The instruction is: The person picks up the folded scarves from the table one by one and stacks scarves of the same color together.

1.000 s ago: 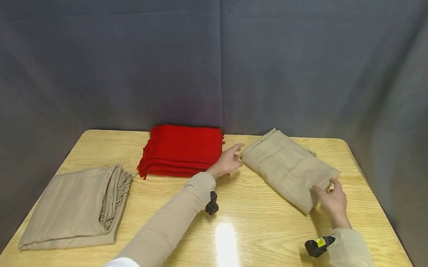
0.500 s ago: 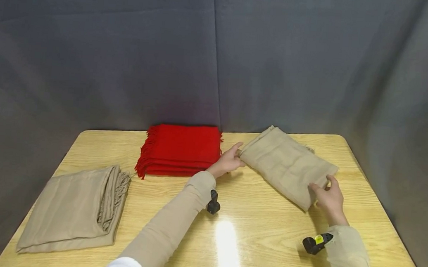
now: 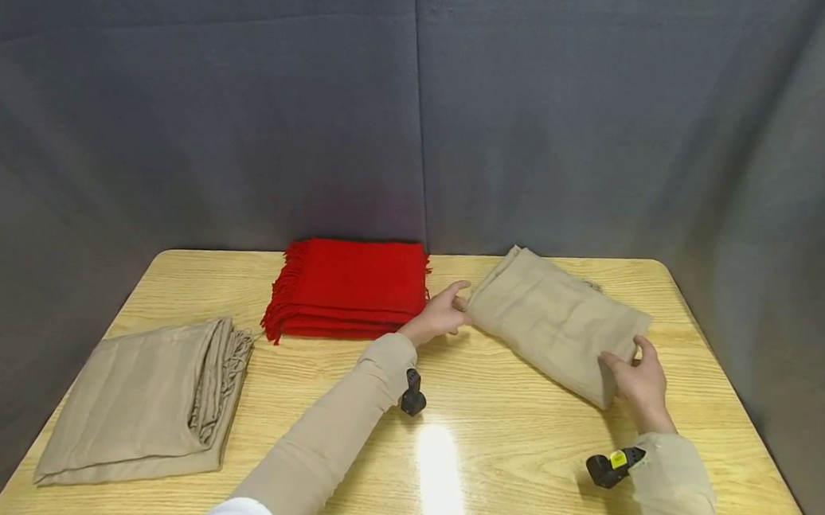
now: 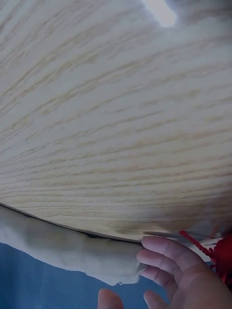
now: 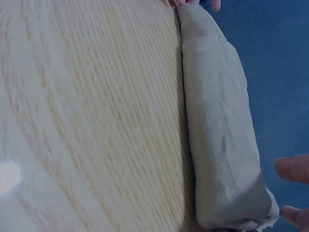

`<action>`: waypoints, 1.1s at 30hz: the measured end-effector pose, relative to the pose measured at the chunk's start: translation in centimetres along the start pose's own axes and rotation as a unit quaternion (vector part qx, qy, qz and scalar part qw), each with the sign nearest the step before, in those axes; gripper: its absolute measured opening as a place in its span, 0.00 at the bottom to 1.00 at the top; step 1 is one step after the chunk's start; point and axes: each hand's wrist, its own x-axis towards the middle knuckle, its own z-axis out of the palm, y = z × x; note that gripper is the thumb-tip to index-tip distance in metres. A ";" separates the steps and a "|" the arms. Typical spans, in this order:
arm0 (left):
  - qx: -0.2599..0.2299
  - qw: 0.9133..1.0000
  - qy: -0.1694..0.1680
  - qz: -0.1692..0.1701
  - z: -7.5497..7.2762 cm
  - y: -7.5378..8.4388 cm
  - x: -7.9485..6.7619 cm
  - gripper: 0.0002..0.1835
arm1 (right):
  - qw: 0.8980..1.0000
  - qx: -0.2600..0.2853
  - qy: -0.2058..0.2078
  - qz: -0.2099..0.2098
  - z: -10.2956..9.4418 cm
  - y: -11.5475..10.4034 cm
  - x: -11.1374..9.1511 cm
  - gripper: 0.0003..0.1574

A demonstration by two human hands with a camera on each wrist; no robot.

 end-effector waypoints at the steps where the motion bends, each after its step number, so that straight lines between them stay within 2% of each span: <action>1: -0.005 1.000 0.001 -0.002 0.0 0.0 -0.1 0.36 | 1.000 -0.001 0.000 0.003 0.0 0.0 0.1 0.50; 6: -0.021 1.000 -0.004 -0.004 0.0 -0.2 -0.2 0.36 | 1.000 -0.015 0.008 0.019 -0.1 0.3 0.3 0.51; 13: -0.036 0.999 -0.020 -0.026 0.3 -0.3 -0.6 0.36 | 0.999 -0.012 0.005 0.034 -0.3 1.1 0.3 0.50; 19: -0.025 0.999 -0.027 -0.030 0.4 -0.1 -0.9 0.34 | 0.999 -0.007 0.001 0.043 -0.6 1.2 -0.1 0.50; 25: -0.033 0.998 -0.031 -0.044 0.6 0.1 -1.3 0.34 | 0.999 -0.019 -0.007 0.041 -1.0 1.4 -0.4 0.49; 33: -0.032 0.996 -0.060 -0.052 0.4 0.4 -2.0 0.34 | 0.999 -0.042 -0.010 0.033 -1.1 1.7 -0.3 0.48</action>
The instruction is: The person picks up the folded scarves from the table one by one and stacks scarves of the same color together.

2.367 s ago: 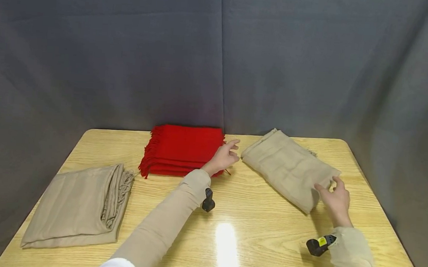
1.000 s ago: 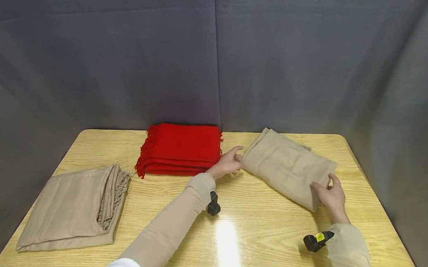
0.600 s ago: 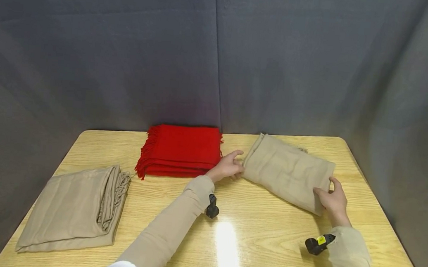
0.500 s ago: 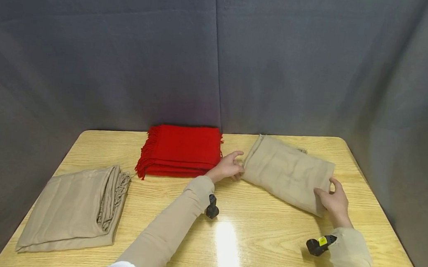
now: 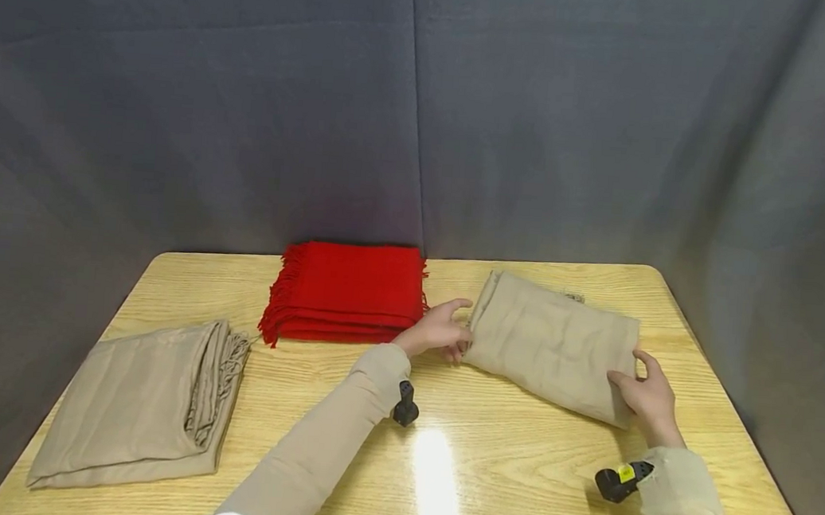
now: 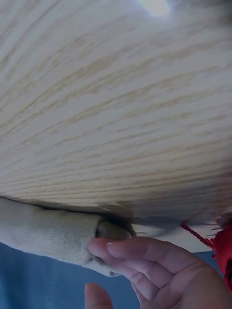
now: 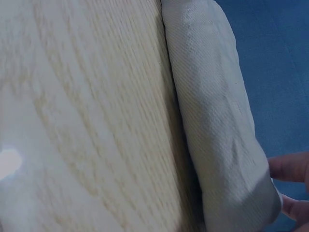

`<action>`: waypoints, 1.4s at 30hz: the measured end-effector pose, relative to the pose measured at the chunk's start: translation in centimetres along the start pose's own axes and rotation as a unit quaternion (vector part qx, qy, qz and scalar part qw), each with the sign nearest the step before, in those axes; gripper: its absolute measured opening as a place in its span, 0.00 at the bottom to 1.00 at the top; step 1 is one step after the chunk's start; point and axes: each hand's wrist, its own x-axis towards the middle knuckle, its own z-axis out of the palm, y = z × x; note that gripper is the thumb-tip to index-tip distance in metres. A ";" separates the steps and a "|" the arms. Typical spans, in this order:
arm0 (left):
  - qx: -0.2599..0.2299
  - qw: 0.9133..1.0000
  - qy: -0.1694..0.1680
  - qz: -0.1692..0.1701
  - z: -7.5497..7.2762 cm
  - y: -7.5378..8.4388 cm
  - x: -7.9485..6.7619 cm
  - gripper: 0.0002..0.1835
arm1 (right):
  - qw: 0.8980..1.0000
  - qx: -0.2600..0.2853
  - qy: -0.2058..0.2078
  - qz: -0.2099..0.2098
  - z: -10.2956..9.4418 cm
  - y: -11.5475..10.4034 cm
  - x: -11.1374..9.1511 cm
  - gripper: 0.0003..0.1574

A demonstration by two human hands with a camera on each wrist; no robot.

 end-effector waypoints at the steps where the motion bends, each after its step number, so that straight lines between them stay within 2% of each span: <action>1: -0.003 1.000 -0.001 0.001 0.0 0.0 -0.1 0.34 | 1.000 0.002 -0.002 0.001 0.0 0.1 0.0 0.48; 8: -0.022 1.000 -0.008 0.004 0.4 -0.2 -0.8 0.35 | 1.000 -0.002 -0.014 0.002 -0.4 0.4 -0.2 0.49; 15: -0.042 0.999 -0.025 0.005 0.7 -0.4 -1.5 0.35 | 0.999 -0.025 -0.016 -0.018 -0.8 0.8 -0.6 0.49; 23: 0.001 0.999 -0.043 0.016 0.7 -0.5 -1.9 0.36 | 0.999 -0.029 -0.026 -0.021 -0.9 1.3 -0.8 0.51; 27: 0.058 0.997 -0.025 0.048 0.5 -0.7 -1.5 0.37 | 1.000 -0.016 -0.022 -0.014 -0.9 1.3 -0.6 0.53; 32: 0.130 0.987 0.025 0.089 0.4 -1.0 -0.7 0.37 | 0.999 -0.011 -0.028 -0.041 -0.7 1.1 -0.2 0.52; 35: 0.124 0.988 0.035 0.088 0.6 -0.9 -0.4 0.39 | 0.998 -0.014 -0.038 -0.050 -0.7 1.0 0.0 0.51; 42: 0.077 0.994 0.030 0.075 1.1 -0.7 -0.1 0.41 | 0.996 -0.018 -0.061 -0.061 -0.9 1.0 0.2 0.52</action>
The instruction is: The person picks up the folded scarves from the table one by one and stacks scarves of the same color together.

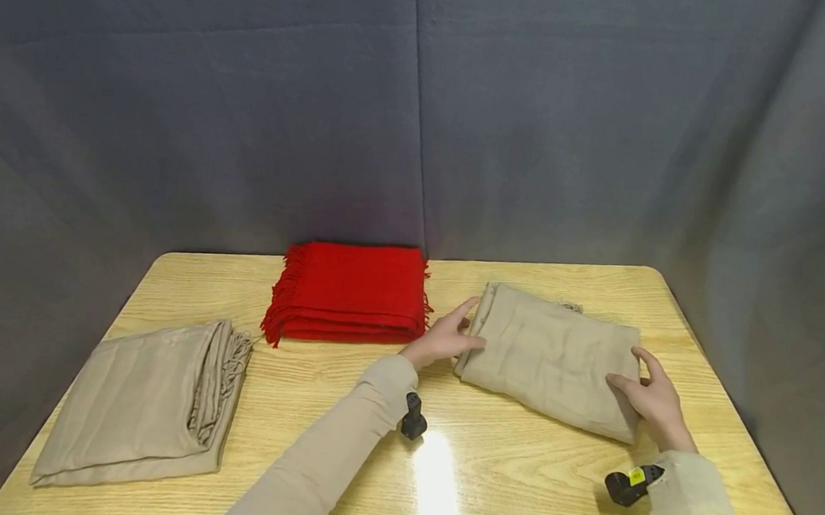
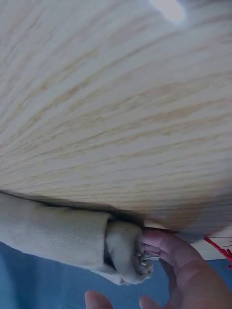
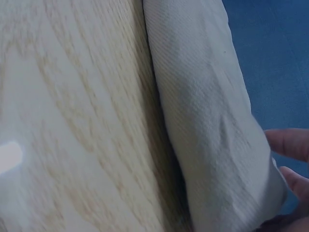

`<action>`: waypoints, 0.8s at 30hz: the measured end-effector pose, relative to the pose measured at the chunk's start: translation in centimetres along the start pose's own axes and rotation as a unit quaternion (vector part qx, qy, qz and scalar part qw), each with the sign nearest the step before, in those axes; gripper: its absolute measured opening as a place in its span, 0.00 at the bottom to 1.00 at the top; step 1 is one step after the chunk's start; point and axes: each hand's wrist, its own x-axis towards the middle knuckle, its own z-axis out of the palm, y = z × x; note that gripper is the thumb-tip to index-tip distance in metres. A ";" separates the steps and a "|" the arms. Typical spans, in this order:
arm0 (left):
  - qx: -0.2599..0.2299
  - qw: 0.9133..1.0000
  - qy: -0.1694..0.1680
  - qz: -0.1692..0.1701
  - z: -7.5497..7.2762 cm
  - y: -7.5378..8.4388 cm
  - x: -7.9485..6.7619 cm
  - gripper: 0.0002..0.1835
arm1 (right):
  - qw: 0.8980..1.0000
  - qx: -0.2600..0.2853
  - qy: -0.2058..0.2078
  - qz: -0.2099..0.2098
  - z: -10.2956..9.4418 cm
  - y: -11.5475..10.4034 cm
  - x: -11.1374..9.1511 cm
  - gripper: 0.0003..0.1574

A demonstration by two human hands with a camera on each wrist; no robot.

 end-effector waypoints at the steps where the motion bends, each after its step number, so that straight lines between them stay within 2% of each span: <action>1: 0.002 1.000 -0.004 0.001 0.0 0.1 0.0 0.41 | 1.000 -0.002 -0.002 -0.002 -0.1 0.0 0.0 0.52; 8: 0.011 1.000 -0.018 -0.001 0.3 1.0 0.2 0.39 | 1.000 -0.004 -0.019 -0.008 -0.4 0.3 0.2 0.51; 13: -0.021 1.000 -0.018 -0.015 0.8 1.1 0.0 0.40 | 0.999 0.004 -0.031 -0.018 -0.3 0.4 0.0 0.50; 20: -0.040 0.999 -0.029 -0.017 1.0 1.0 -0.4 0.36 | 0.997 0.056 -0.053 -0.026 -0.2 0.5 -0.2 0.46; 24: -0.055 0.997 -0.047 -0.010 1.1 1.0 -0.5 0.34 | 0.997 0.055 -0.038 -0.028 -0.1 0.6 -0.2 0.42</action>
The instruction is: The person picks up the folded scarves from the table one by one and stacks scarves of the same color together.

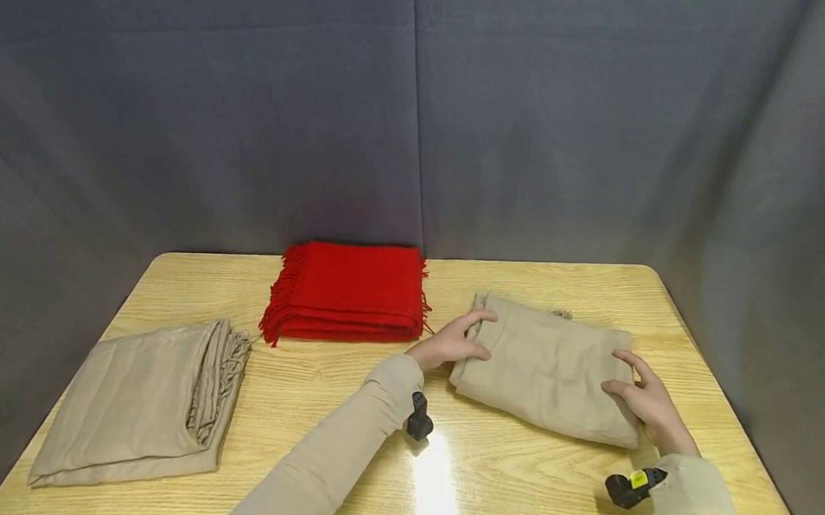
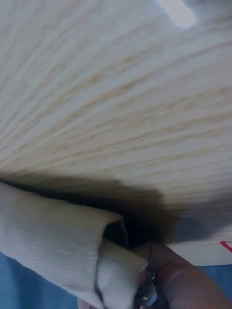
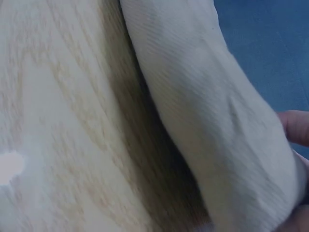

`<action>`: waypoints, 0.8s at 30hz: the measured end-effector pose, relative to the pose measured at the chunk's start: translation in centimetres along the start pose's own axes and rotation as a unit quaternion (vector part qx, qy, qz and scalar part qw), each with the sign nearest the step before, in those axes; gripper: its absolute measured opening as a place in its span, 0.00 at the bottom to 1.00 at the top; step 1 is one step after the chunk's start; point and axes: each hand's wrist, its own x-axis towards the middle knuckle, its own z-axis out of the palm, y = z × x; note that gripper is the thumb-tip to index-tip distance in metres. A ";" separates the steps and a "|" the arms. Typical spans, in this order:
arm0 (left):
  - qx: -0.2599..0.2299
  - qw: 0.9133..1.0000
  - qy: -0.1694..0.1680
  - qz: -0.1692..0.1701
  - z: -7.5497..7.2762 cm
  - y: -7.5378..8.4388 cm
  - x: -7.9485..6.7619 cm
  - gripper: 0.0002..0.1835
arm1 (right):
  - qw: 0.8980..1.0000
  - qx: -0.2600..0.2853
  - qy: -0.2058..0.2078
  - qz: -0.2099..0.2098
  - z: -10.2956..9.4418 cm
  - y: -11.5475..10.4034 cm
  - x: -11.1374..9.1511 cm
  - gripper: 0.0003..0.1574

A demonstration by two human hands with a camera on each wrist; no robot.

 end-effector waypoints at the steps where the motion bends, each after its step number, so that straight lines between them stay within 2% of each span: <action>1: -0.008 1.000 -0.006 0.000 0.0 0.1 0.0 0.33 | 1.000 -0.002 0.007 0.000 0.0 0.0 0.0 0.41; 7: -0.026 0.999 -0.017 -0.005 0.1 0.2 0.1 0.28 | 0.999 -0.010 0.042 -0.002 0.2 0.0 -0.3 0.41; 17: -0.005 1.000 -0.003 -0.012 0.3 0.3 0.2 0.28 | 0.999 0.009 0.049 -0.020 0.4 -0.6 -0.4 0.42; 24: 0.009 1.000 -0.001 -0.002 0.2 0.8 0.1 0.28 | 0.998 0.005 0.059 -0.033 0.4 -1.1 -0.5 0.42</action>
